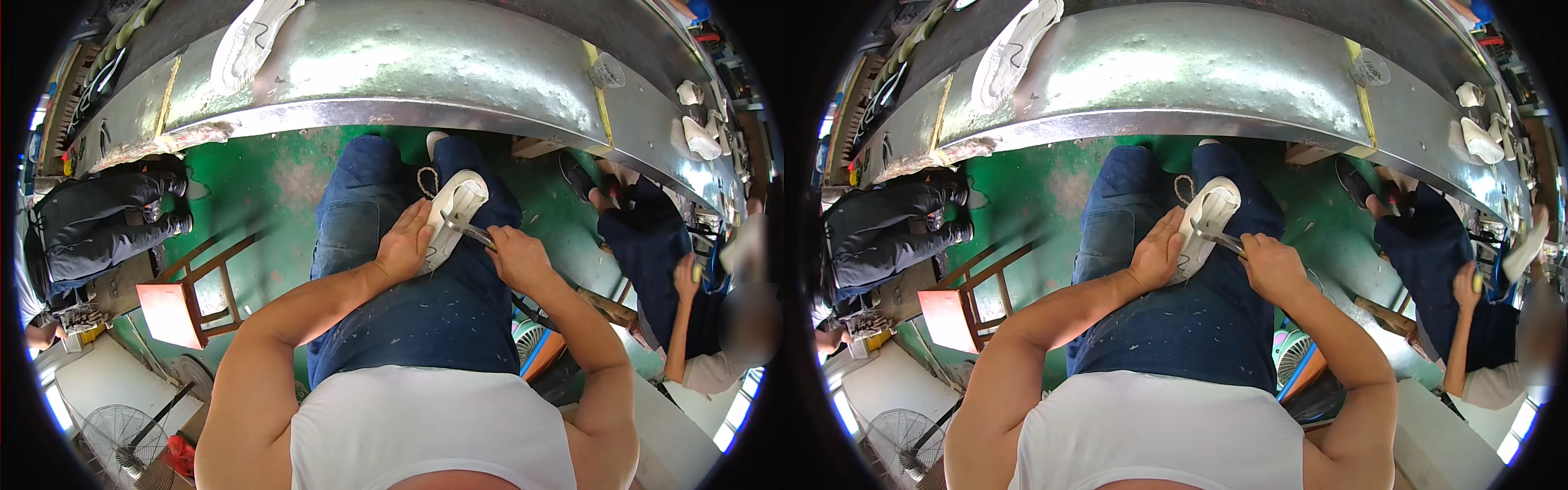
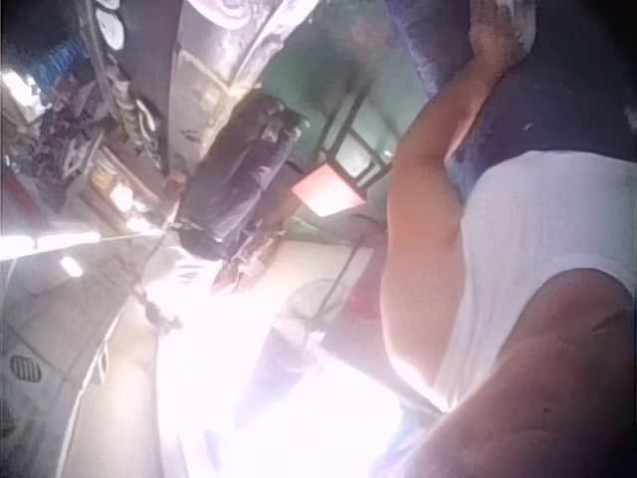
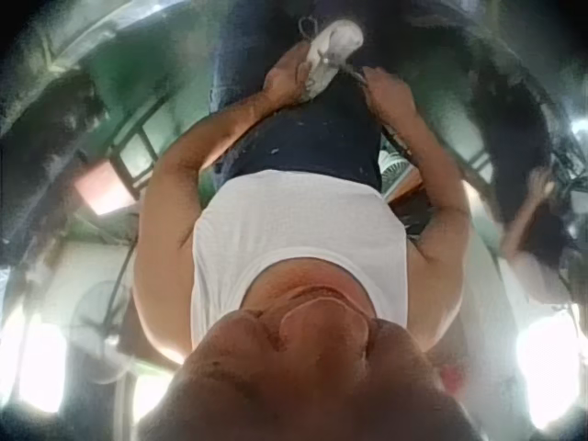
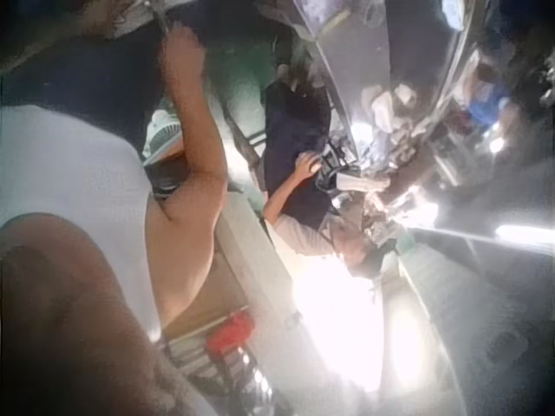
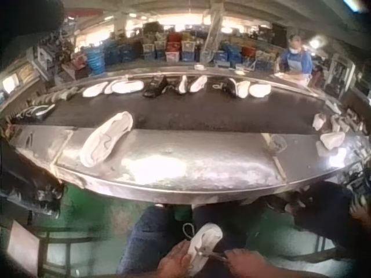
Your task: Pulling and securing the shoe upper material around the last using a pincer tool.
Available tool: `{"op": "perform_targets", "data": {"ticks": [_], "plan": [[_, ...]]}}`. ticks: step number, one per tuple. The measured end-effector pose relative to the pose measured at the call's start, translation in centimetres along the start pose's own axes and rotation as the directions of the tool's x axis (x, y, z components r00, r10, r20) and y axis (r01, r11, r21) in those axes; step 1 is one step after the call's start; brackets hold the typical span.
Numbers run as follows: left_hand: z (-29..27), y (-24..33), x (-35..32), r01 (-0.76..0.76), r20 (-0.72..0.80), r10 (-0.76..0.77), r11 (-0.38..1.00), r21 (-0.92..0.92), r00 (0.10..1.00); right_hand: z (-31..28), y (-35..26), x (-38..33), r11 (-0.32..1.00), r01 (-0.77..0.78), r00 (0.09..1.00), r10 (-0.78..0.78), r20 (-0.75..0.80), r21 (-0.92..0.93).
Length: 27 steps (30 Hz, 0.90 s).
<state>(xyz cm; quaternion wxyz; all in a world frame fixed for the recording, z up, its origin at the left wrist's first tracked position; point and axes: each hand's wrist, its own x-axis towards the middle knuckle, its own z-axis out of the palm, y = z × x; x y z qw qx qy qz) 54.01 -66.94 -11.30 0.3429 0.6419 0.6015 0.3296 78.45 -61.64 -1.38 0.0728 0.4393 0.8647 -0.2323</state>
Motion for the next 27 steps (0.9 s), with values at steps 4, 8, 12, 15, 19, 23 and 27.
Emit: {"op": "perform_targets", "data": {"ticks": [4, 8, 12, 15, 19, 23, 27], "plan": [[-0.4, 0.5, 0.5, -0.168, 0.175, 0.138, 0.971, 0.172, 0.975, 5.0, 2.8, -0.8, 0.986, 0.089, 0.972, -0.054, -0.231, 0.143], [-1.7, 2.1, 1.1, -0.36, 0.433, 0.193, 0.866, 0.346, 0.88, 5.2, 3.2, -2.9, 0.969, -0.09, 0.993, 0.106, -0.057, 0.229], [-1.9, 2.3, 2.2, -0.355, 0.472, 0.174, 0.875, 0.328, 0.865, 0.5, 4.6, -2.1, 0.855, -0.266, 0.91, 0.069, 0.41, 0.445], [-2.5, 3.1, 2.9, -0.324, 0.5, 0.135, 0.893, 0.312, 0.855, -2.7, 2.2, -2.3, 0.808, -0.369, 0.918, 0.242, 0.314, 0.458], [-3.8, 6.8, 4.1, -0.304, 0.632, -0.018, 0.866, 0.397, 0.775, 2.7, 1.3, -0.7, 0.905, -0.108, 0.952, 0.214, -0.221, 0.411], [-3.2, 3.5, 2.2, -0.41, 0.484, 0.243, 0.87, 0.275, 0.84, 3.0, 2.1, -0.4, 0.952, -0.165, 0.981, 0.185, -0.057, 0.257], [-2.0, 1.2, 0.8, 0.39, 0.335, -0.324, 0.908, -0.152, 0.885, -0.2, 0.1, -1.1, 0.916, -0.145, 0.983, 0.176, -0.049, 0.374]]}}
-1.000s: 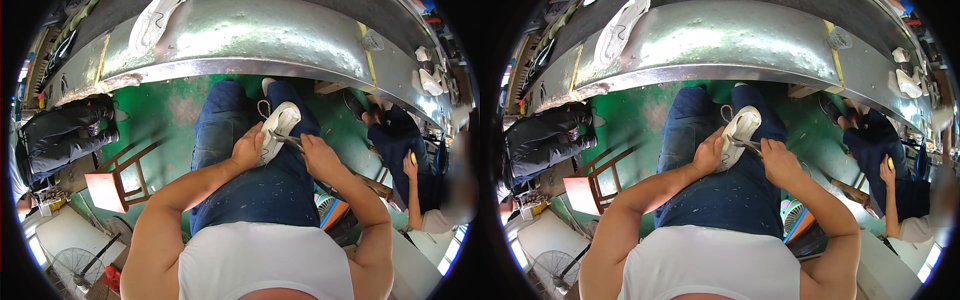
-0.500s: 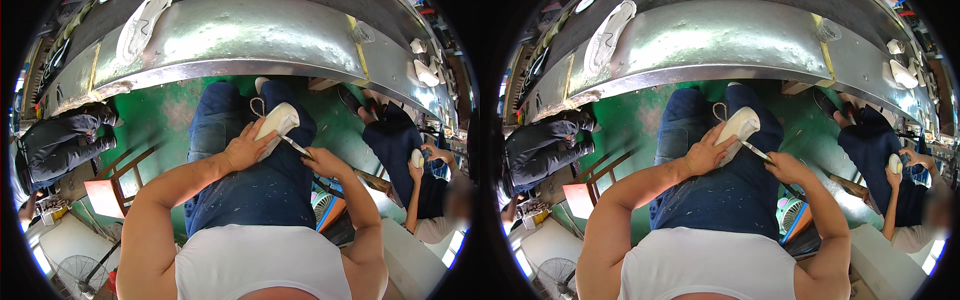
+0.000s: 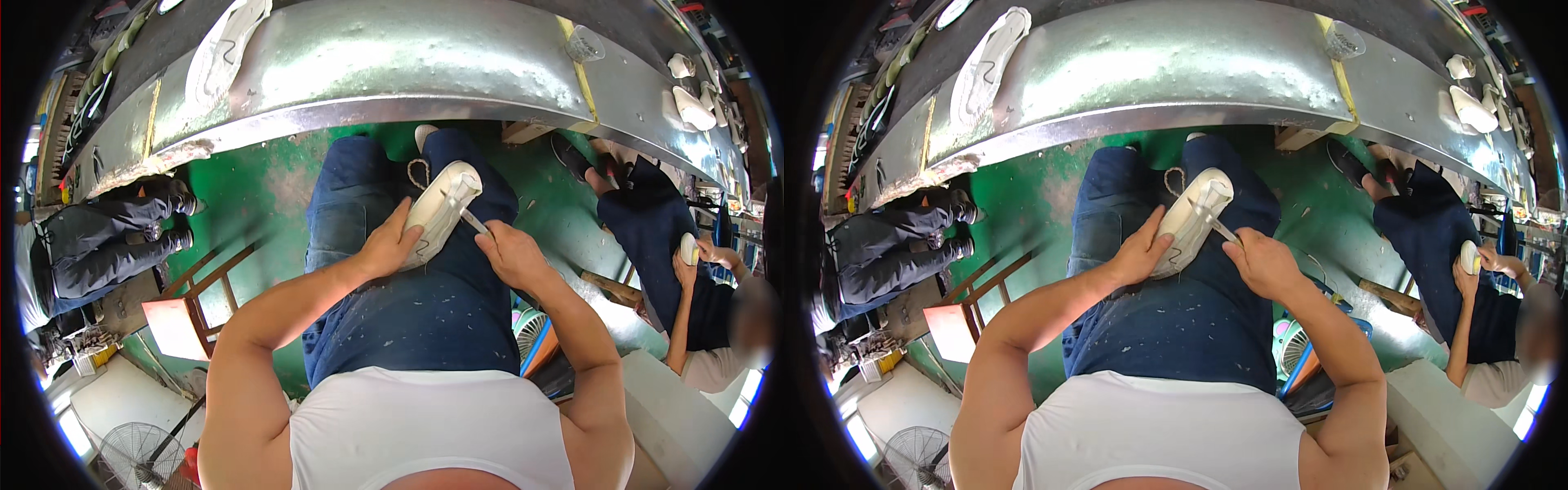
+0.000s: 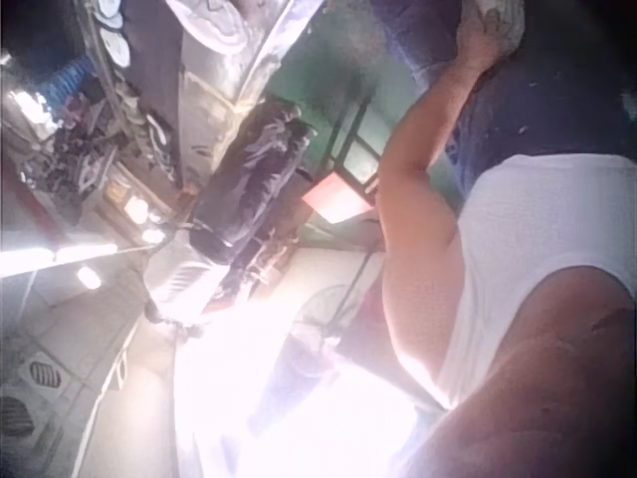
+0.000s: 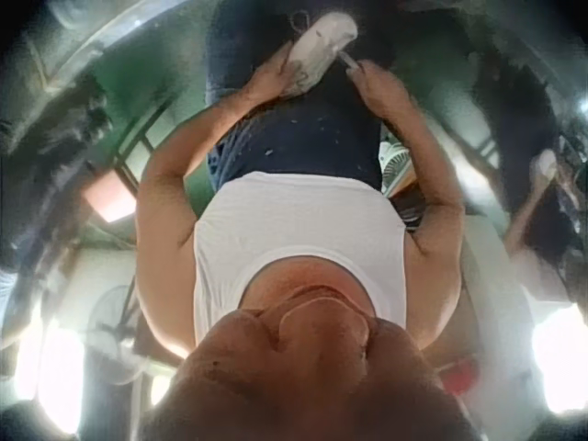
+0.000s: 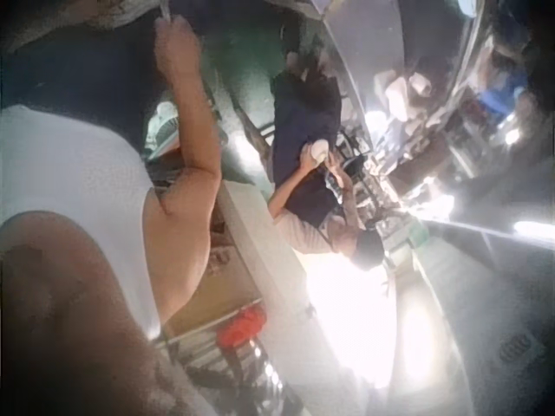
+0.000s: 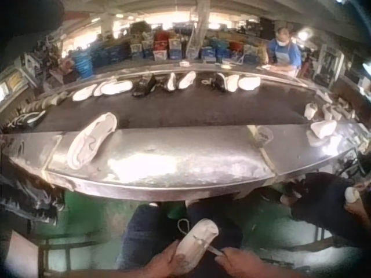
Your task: Pulling and securing the shoe upper material around the last using a pincer tool.
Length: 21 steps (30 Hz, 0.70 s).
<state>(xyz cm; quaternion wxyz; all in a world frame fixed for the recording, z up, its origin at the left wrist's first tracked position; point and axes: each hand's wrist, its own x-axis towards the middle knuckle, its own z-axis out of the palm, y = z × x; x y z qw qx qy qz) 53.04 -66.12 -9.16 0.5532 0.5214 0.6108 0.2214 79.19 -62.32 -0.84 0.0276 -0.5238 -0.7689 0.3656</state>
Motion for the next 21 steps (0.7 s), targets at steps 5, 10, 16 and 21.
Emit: {"op": "perform_targets", "data": {"ticks": [5, 10, 16, 21], "plan": [[-0.8, 0.8, 1.2, -0.141, 0.139, 0.117, 0.974, 0.175, 0.983, 2.1, -0.4, 0.1, 0.996, 0.069, 0.997, -0.067, -0.03, 0.048], [-1.8, 0.6, 2.1, -0.121, 0.233, 0.097, 0.989, 0.09, 0.968, 3.0, 0.0, -0.9, 1.0, 0.022, 0.999, -0.022, 0.039, -0.002], [-1.8, 3.2, 4.9, -0.027, 0.202, 0.02, 0.999, 0.036, 0.979, 2.4, 2.2, -0.8, 0.986, -0.113, 0.993, 0.109, 0.041, 0.119], [-4.6, 5.4, 1.8, -0.073, 0.189, 0.066, 0.997, 0.03, 0.98, 2.1, 3.1, -3.8, 0.948, 0.282, 0.949, -0.298, -0.1, -0.148]]}}
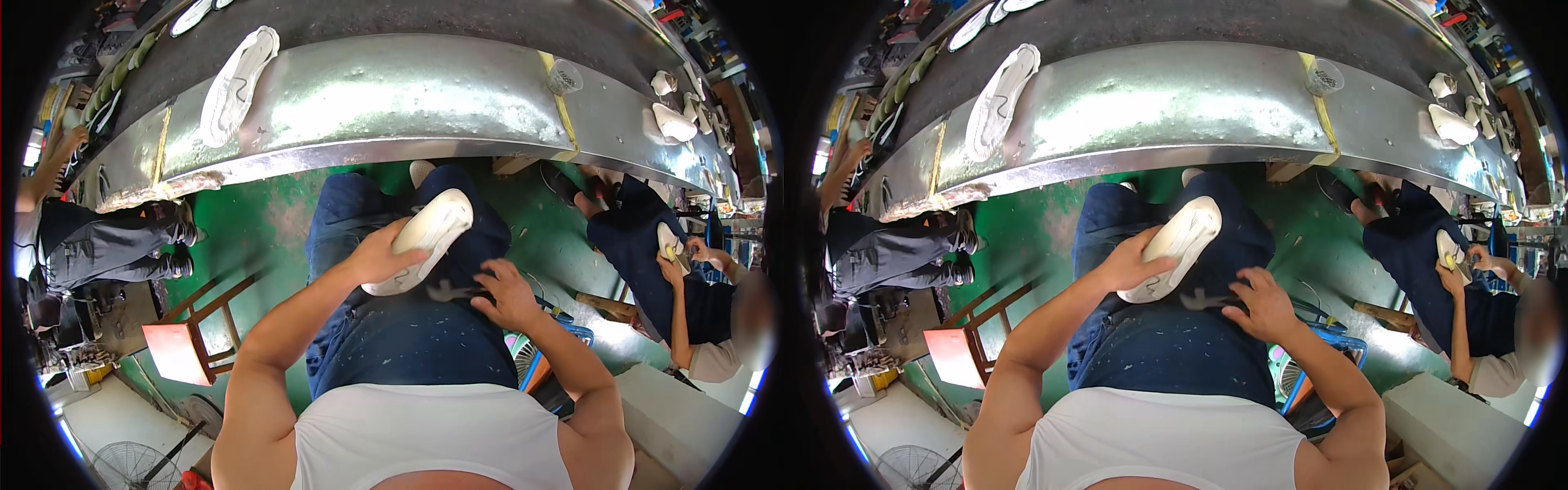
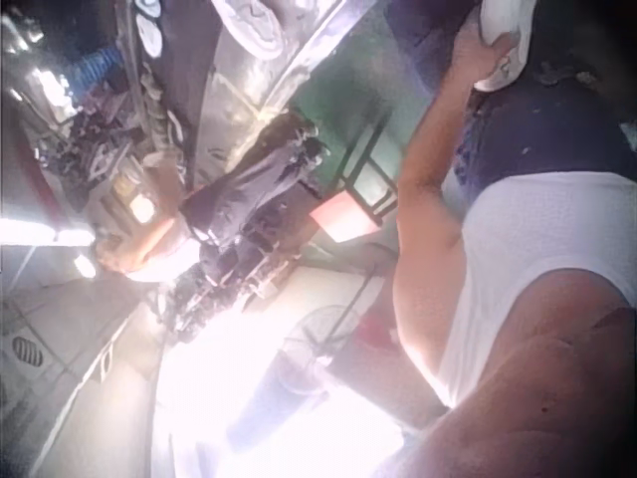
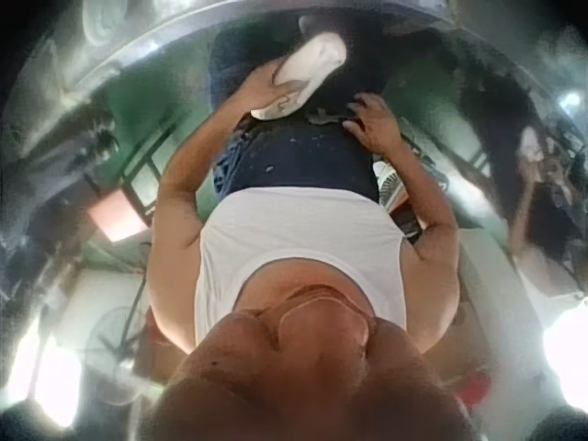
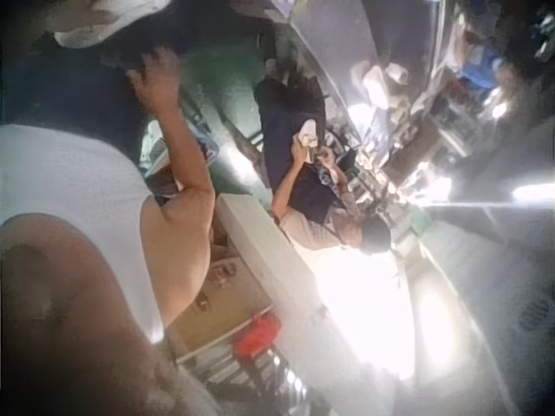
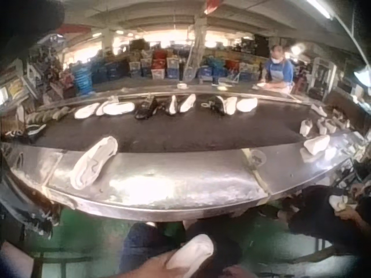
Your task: Pulling and securing the shoe upper material around the last using a pincer tool.
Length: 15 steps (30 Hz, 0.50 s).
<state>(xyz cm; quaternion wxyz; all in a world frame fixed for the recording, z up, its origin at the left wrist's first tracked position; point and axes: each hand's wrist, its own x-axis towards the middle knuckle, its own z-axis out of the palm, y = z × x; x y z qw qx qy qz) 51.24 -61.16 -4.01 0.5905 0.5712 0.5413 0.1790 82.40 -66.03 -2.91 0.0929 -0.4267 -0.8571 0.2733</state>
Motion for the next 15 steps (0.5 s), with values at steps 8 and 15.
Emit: {"op": "perform_targets", "data": {"ticks": [8, 15], "plan": [[-4.2, 5.7, -4.2, -0.622, -0.121, 0.89, 0.398, 0.674, 0.439, -4.9, -7.4, 9.4, -0.302, -0.388, 0.921, -0.09, 0.379, 0.871], [-6.8, 7.1, -1.2, -0.344, -0.206, 0.887, 0.362, 0.867, 0.413, -4.4, -6.5, 15.5, -0.115, 0.018, 0.987, -0.159, -0.036, 0.993]]}}
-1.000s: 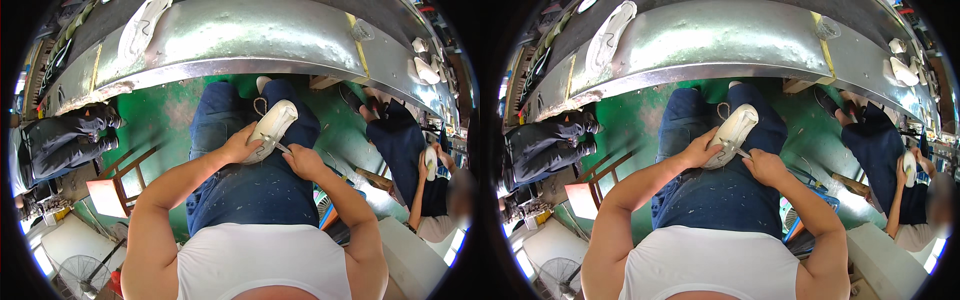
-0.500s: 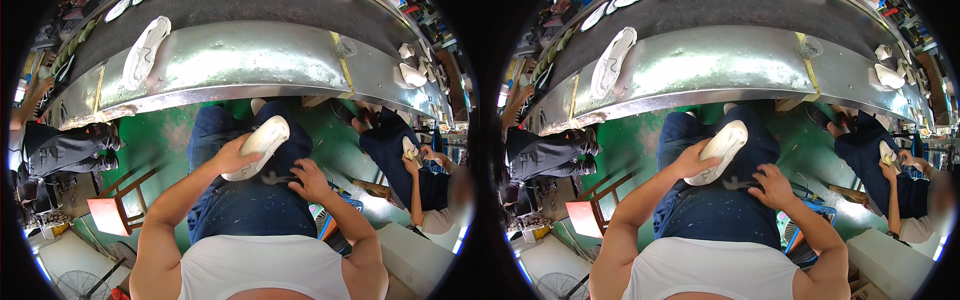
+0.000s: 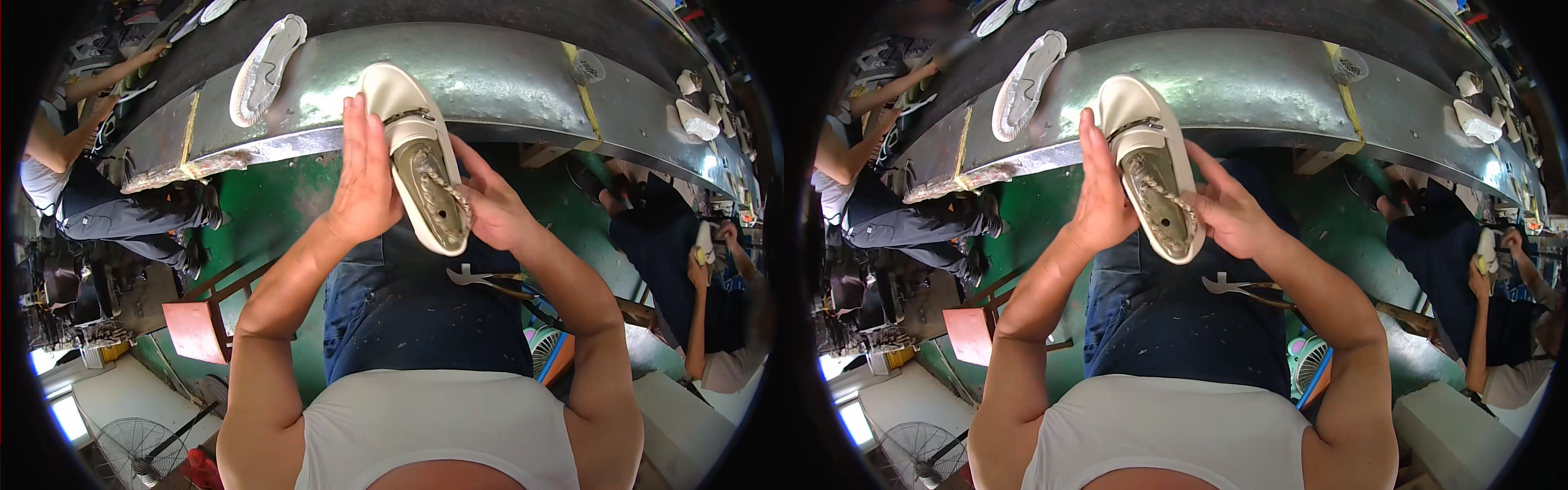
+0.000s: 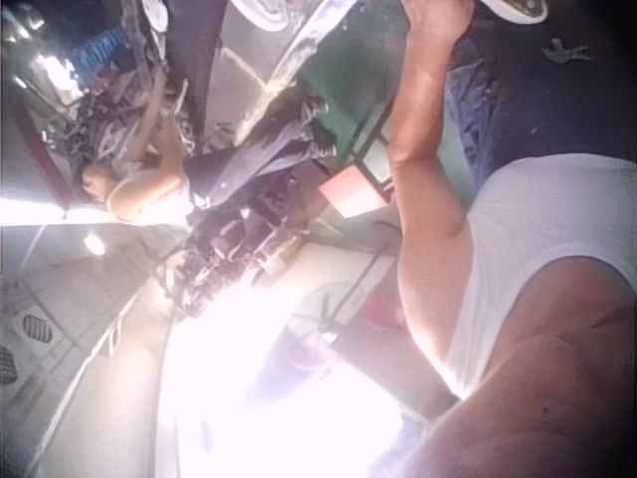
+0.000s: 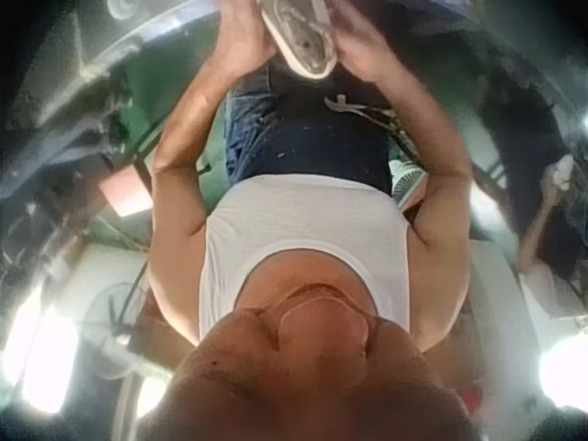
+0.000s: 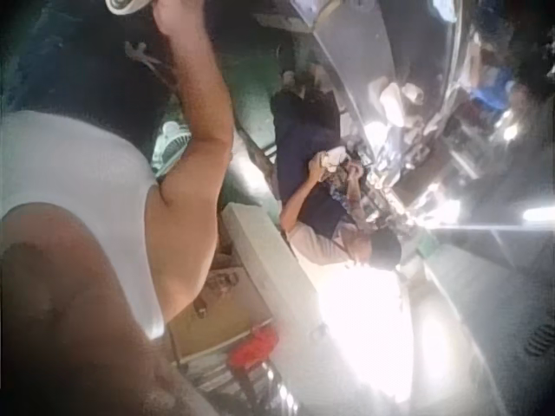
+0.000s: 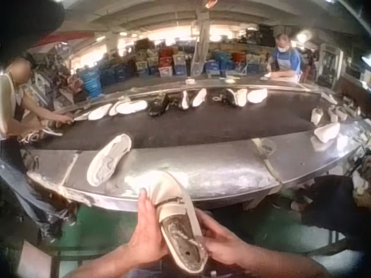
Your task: Pulling and securing the shoe upper material around the last using a pincer tool.
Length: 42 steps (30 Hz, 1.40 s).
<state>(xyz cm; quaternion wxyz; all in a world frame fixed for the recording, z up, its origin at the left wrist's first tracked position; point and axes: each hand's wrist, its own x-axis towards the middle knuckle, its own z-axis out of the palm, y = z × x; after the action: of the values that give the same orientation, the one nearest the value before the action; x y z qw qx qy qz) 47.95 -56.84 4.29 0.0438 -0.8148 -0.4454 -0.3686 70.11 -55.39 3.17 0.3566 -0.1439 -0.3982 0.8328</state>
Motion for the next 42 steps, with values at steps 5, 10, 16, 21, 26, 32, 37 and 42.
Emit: {"op": "perform_targets", "data": {"ticks": [5, 10, 16, 21, 26, 32, 37, 42], "plan": [[2.0, 0.2, -1.0, 0.432, 0.284, -0.464, 0.252, -0.866, 0.839, -2.6, 1.7, 1.3, 0.998, 0.012, 0.997, -0.008, -0.071, 0.057], [1.3, 1.2, 0.5, 0.419, 0.62, -0.431, -0.476, -0.773, 0.655, -3.2, 1.3, 1.0, 0.992, -0.045, 0.993, 0.031, -0.115, -0.122], [3.7, 1.8, 1.1, 0.238, 0.426, -0.536, -0.385, -0.892, 0.729, -1.4, 0.7, 0.3, 0.862, -0.047, 0.983, -0.05, -0.177, -0.505], [4.2, 3.3, 2.9, 0.233, 0.376, -0.546, -0.314, -0.92, 0.749, 1.1, -1.6, -0.4, 0.646, -0.019, 0.988, -0.104, -0.113, -0.763], [5.8, 1.5, 7.1, 0.208, 0.263, -0.494, -0.165, -0.964, 0.829, -2.1, -3.4, 2.6, 0.803, 0.016, 0.943, -0.21, -0.258, -0.596], [6.5, -7.5, 13.6, 0.455, 0.358, -0.556, 0.041, -0.89, 0.75, -8.3, -12.1, 14.7, 0.965, 0.112, 0.784, -0.233, -0.576, -0.238], [10.5, -16.4, 20.5, 0.592, 0.231, -0.713, 0.307, -0.746, 0.662, -23.0, -18.6, 22.6, 0.237, -0.48, 0.514, -0.704, -0.49, -0.844], [13.2, -25.2, 24.9, 0.649, 0.042, -0.655, 0.733, -0.203, 0.754, -23.4, -15.1, 23.2, -0.147, -0.505, 0.585, -0.783, -0.213, -0.85]]}}
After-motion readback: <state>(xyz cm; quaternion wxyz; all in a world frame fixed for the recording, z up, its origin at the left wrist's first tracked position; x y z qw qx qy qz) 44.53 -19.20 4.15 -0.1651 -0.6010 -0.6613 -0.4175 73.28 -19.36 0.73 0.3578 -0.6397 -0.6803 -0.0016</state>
